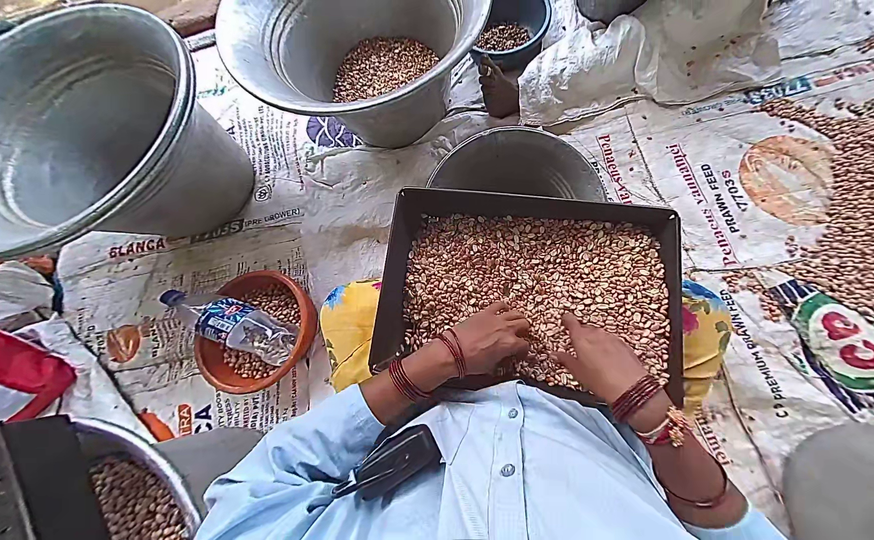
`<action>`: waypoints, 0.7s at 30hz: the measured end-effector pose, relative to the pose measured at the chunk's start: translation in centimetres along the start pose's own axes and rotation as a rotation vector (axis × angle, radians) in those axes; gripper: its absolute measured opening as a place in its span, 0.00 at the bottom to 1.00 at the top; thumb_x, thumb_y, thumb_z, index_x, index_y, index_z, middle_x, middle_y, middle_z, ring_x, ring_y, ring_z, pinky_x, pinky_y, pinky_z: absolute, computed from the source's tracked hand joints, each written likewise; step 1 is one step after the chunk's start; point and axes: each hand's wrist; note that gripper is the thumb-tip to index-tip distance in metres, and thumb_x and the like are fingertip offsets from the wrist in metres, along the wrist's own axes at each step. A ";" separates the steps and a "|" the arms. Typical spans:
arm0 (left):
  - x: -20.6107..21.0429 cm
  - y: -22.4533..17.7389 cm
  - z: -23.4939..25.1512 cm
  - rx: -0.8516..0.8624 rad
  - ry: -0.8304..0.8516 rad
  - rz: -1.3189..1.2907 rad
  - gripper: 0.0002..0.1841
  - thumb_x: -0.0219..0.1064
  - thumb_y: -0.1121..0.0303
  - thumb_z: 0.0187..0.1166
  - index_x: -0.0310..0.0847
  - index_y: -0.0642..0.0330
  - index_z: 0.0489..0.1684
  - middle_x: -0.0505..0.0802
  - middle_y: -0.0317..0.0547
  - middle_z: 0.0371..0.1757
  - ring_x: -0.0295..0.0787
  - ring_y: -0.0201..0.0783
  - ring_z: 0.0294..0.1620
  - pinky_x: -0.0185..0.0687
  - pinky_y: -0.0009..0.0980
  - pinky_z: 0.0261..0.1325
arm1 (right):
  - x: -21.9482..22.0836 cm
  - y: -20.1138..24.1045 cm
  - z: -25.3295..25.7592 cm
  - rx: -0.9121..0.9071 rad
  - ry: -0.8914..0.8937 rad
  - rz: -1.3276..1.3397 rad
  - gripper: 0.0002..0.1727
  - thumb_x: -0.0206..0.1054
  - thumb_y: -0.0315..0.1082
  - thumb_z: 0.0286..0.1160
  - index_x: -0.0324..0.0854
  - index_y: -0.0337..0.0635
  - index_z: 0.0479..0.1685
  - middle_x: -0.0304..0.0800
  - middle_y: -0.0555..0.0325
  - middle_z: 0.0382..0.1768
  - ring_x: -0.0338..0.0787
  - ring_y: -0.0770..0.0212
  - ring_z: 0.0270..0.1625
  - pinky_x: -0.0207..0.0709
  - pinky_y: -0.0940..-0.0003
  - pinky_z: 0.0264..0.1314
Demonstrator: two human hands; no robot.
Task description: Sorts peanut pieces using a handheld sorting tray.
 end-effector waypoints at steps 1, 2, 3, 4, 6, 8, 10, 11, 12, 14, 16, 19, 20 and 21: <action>-0.4 0.4 -0.8 -0.070 0.030 0.015 0.10 0.68 0.75 0.78 0.91 0.63 0.53 0.87 0.60 0.69 0.74 0.60 0.82 0.54 0.62 0.87 | 0.7 1.0 0.7 -0.080 -0.010 0.020 0.38 0.67 0.44 0.84 0.58 0.38 0.89 0.82 0.29 0.68 0.87 0.30 0.66 0.78 0.35 0.65; -0.9 0.7 -1.7 -0.140 0.041 0.034 0.11 0.67 0.76 0.78 0.91 0.64 0.53 0.87 0.59 0.70 0.72 0.58 0.83 0.51 0.63 0.88 | 1.6 1.7 1.3 -0.193 -0.053 0.073 0.38 0.68 0.43 0.83 0.58 0.40 0.90 0.80 0.31 0.71 0.88 0.33 0.64 0.79 0.38 0.65; -1.4 1.0 -2.7 -0.220 0.042 0.047 0.11 0.67 0.78 0.78 0.91 0.64 0.54 0.87 0.59 0.70 0.72 0.58 0.84 0.48 0.64 0.89 | 2.4 2.1 1.8 -0.340 -0.123 0.178 0.37 0.69 0.41 0.81 0.62 0.43 0.89 0.79 0.35 0.72 0.88 0.38 0.64 0.80 0.42 0.65; -2.0 1.2 -3.7 -0.308 0.031 0.054 0.12 0.66 0.79 0.79 0.91 0.64 0.55 0.88 0.58 0.70 0.71 0.57 0.85 0.45 0.66 0.89 | 3.1 2.3 2.4 -0.497 -0.193 0.326 0.34 0.69 0.38 0.80 0.66 0.45 0.87 0.80 0.40 0.75 0.89 0.45 0.66 0.81 0.49 0.67; -2.9 1.7 -5.8 -0.459 -0.073 0.082 0.13 0.64 0.80 0.79 0.93 0.60 0.53 0.89 0.57 0.68 0.73 0.58 0.83 0.44 0.68 0.89 | 3.4 2.5 3.4 -0.714 -0.306 0.608 0.28 0.67 0.36 0.81 0.74 0.44 0.81 0.81 0.47 0.76 0.93 0.57 0.63 0.88 0.62 0.63; -3.4 2.0 -7.8 -0.552 -0.248 0.136 0.13 0.66 0.79 0.78 0.94 0.55 0.52 0.91 0.58 0.65 0.78 0.60 0.78 0.53 0.67 0.86 | 2.4 1.9 3.6 -0.715 -0.459 0.691 0.21 0.64 0.36 0.83 0.81 0.44 0.74 0.86 0.50 0.71 0.95 0.63 0.55 0.90 0.68 0.55; -3.4 2.0 -9.2 -0.549 -0.447 0.156 0.11 0.69 0.78 0.76 0.94 0.55 0.49 0.92 0.58 0.59 0.86 0.61 0.68 0.71 0.64 0.75 | 1.1 0.4 3.4 -0.648 -0.601 0.635 0.17 0.64 0.36 0.85 0.85 0.43 0.67 0.91 0.50 0.64 0.96 0.62 0.52 0.90 0.67 0.51; -3.3 2.0 -9.4 -0.529 -0.523 0.148 0.10 0.69 0.78 0.75 0.94 0.57 0.47 0.93 0.58 0.55 0.89 0.61 0.61 0.79 0.61 0.66 | 0.6 -0.4 3.3 -0.620 -0.646 0.595 0.16 0.64 0.36 0.85 0.87 0.43 0.64 0.93 0.51 0.61 0.96 0.61 0.50 0.90 0.65 0.51; -3.1 1.8 -9.4 -0.513 -0.583 0.132 0.09 0.69 0.77 0.75 0.93 0.58 0.46 0.93 0.57 0.50 0.91 0.59 0.55 0.84 0.58 0.58 | 0.4 -1.3 3.2 -0.594 -0.677 0.550 0.14 0.63 0.37 0.85 0.88 0.44 0.62 0.94 0.52 0.57 0.96 0.61 0.49 0.90 0.64 0.50; -2.3 1.5 -8.4 -0.493 -0.663 0.111 0.07 0.69 0.76 0.77 0.93 0.59 0.43 0.94 0.55 0.45 0.93 0.56 0.50 0.89 0.53 0.51 | 0.4 -2.7 3.0 -0.550 -0.736 0.444 0.13 0.63 0.37 0.85 0.90 0.45 0.56 0.96 0.53 0.50 0.96 0.59 0.44 0.89 0.60 0.47; -1.3 1.0 -6.8 -0.464 -0.667 0.096 0.08 0.66 0.76 0.78 0.93 0.61 0.42 0.95 0.55 0.43 0.95 0.56 0.49 0.89 0.52 0.51 | 0.9 -3.4 2.6 -0.508 -0.777 0.358 0.12 0.64 0.35 0.83 0.92 0.44 0.52 0.96 0.52 0.44 0.95 0.54 0.40 0.88 0.52 0.45; -0.3 0.3 -3.9 -0.388 -0.585 0.044 0.11 0.60 0.79 0.79 0.92 0.64 0.42 0.93 0.58 0.43 0.94 0.57 0.48 0.89 0.52 0.49 | 1.8 -3.6 2.0 -0.459 -0.789 0.297 0.10 0.66 0.31 0.80 0.93 0.41 0.49 0.97 0.47 0.42 0.97 0.46 0.42 0.87 0.43 0.46; -0.2 0.0 -3.0 -0.370 -0.551 0.022 0.12 0.59 0.80 0.79 0.92 0.65 0.43 0.93 0.59 0.44 0.93 0.58 0.49 0.88 0.52 0.51 | 2.0 -3.5 1.9 -0.445 -0.782 0.284 0.10 0.67 0.30 0.79 0.93 0.40 0.48 0.97 0.46 0.42 0.97 0.44 0.42 0.86 0.41 0.45; -0.1 -0.2 -2.1 -0.361 -0.518 0.002 0.12 0.58 0.79 0.79 0.91 0.65 0.45 0.93 0.59 0.45 0.93 0.58 0.51 0.87 0.52 0.53 | 2.3 -3.4 1.9 -0.435 -0.778 0.270 0.10 0.67 0.30 0.78 0.93 0.40 0.47 0.97 0.46 0.42 0.96 0.43 0.41 0.86 0.40 0.43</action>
Point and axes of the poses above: each hand's wrist, its own z-axis towards the middle knuckle, its own x-axis out of the palm, y = z × x
